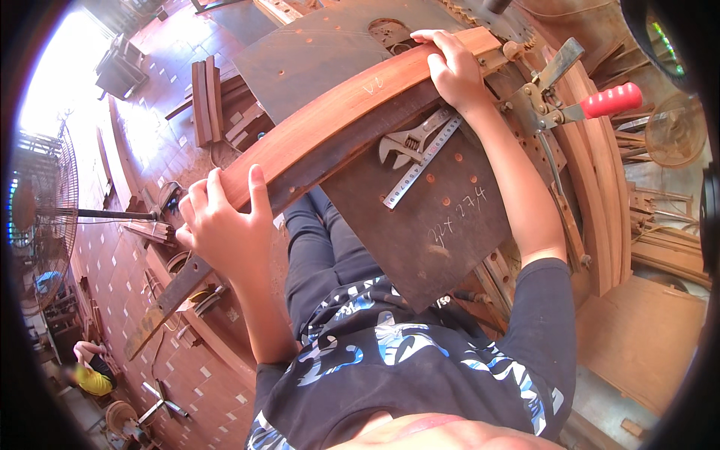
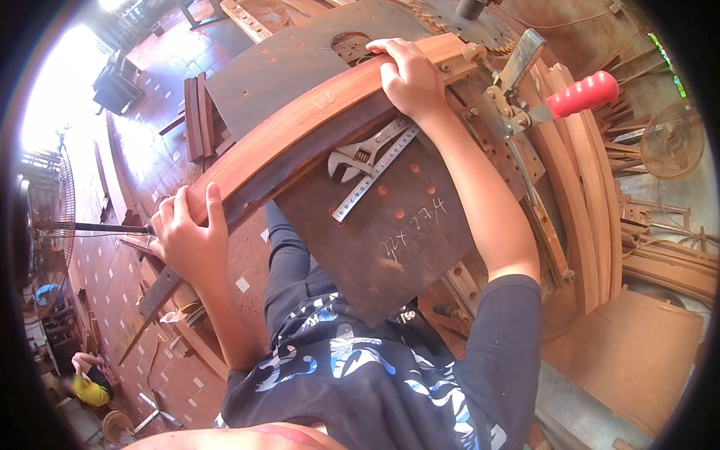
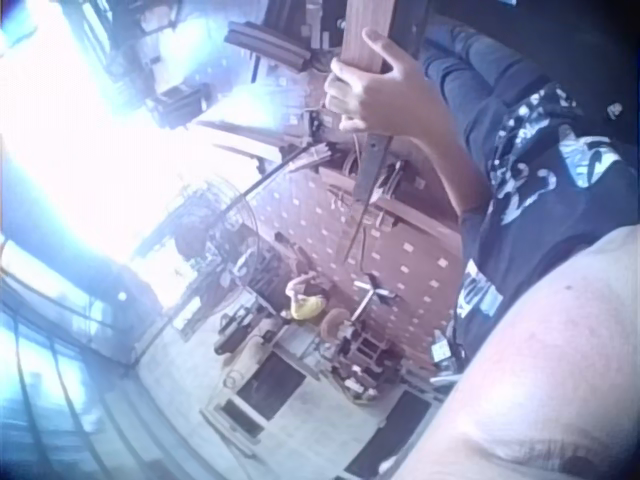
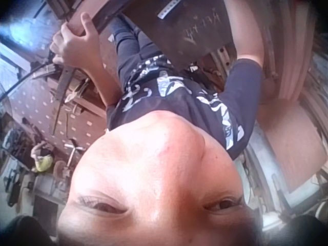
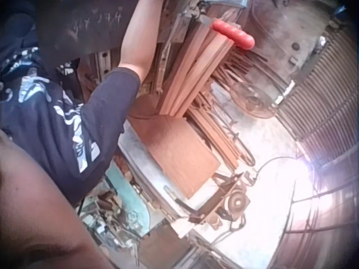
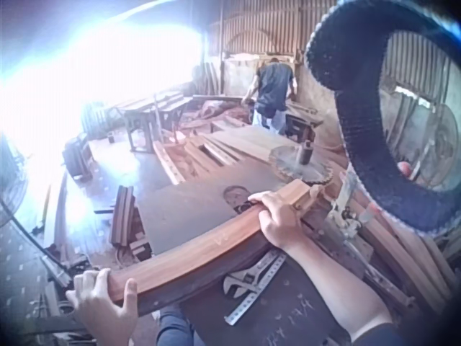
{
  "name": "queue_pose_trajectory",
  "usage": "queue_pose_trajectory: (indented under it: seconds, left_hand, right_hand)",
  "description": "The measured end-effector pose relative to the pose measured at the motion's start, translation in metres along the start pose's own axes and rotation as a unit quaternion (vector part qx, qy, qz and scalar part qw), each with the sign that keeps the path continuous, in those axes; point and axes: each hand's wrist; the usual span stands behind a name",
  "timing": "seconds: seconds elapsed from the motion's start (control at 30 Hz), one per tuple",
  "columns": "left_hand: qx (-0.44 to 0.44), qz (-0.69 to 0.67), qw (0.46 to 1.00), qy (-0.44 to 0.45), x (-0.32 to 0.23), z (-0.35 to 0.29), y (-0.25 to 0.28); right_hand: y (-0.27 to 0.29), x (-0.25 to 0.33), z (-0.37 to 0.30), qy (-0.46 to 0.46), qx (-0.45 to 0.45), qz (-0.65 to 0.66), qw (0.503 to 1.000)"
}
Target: The person repeatedly rubs a long wooden plank against a stationary surface on a workbench, flipping the plank over several times to sand different sides. The hands hold the plank and move it back and forth in a consistent motion.
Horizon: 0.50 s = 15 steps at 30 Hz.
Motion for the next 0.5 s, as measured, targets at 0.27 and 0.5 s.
queue_pose_trajectory:
  seconds: [0.27, 0.5]
  left_hand:
    - [0.005, 0.014, 1.000, 0.016, -0.001, 0.002, -0.004]
    - [-0.025, 0.018, 0.999, 0.038, 0.002, 0.001, -0.010]
  right_hand:
    - [0.001, -0.001, -0.001, -0.008, -0.003, -0.013, 1.000]
    - [0.002, 0.010, 0.000, -0.029, -0.001, -0.049, 0.998]
Point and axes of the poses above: each hand's wrist, its own z-axis towards the middle knuckle, its own y-axis out of the back of the hand, x = y × z, and after that the axes turned 2 degrees about -x, right-handed
